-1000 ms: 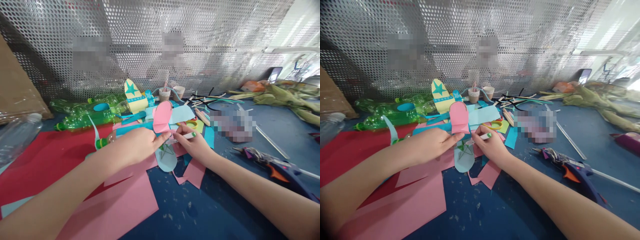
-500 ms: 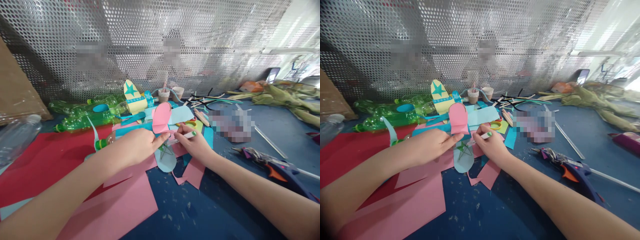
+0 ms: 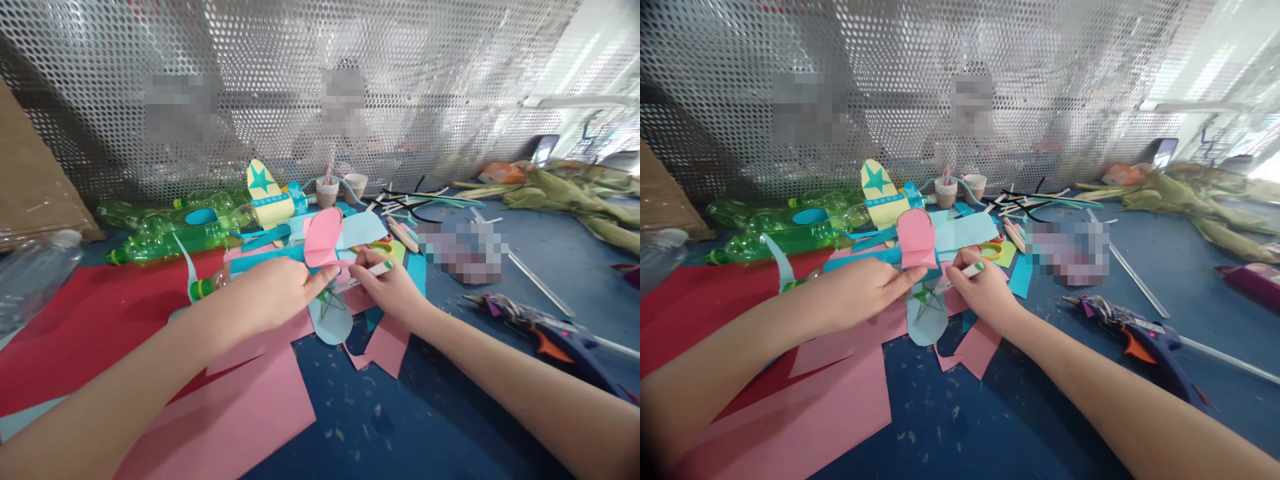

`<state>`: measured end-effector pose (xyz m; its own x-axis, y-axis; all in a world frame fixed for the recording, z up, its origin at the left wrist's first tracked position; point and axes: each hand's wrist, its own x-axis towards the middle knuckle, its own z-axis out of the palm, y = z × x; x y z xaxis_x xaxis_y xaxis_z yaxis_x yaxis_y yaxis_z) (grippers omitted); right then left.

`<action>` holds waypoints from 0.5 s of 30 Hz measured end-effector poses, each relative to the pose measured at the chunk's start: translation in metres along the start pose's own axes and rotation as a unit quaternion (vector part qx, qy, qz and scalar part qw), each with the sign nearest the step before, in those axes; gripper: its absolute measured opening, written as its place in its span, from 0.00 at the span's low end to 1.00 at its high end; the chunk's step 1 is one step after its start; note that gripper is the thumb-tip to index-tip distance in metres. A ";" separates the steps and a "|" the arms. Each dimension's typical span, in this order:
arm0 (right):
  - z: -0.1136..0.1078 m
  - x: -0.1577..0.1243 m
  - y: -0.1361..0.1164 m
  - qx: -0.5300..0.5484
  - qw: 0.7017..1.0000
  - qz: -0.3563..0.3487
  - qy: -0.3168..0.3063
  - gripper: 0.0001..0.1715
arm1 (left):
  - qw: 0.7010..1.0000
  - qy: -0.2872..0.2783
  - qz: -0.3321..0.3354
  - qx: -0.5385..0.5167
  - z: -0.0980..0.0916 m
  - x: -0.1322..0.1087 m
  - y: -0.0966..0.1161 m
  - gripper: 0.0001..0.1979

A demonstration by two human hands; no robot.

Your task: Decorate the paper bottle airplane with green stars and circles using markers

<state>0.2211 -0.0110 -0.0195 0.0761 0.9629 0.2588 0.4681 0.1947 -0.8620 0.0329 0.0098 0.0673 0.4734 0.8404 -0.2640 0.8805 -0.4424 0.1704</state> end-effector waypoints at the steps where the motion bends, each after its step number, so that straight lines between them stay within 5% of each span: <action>1: 0.000 0.000 0.000 0.000 1.000 0.000 0.000 0.15 | 1.000 -0.001 -0.002 0.000 0.000 0.000 0.000 0.43; 15: -0.002 0.001 -0.001 -0.004 1.000 -0.003 -0.003 0.15 | 1.000 -0.001 0.003 0.014 0.000 0.000 0.002 0.40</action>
<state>0.2219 -0.0109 -0.0174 0.0684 0.9626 0.2623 0.4764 0.1995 -0.8563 0.0342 0.0094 0.0679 0.4793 0.8366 -0.2653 0.8776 -0.4568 0.1452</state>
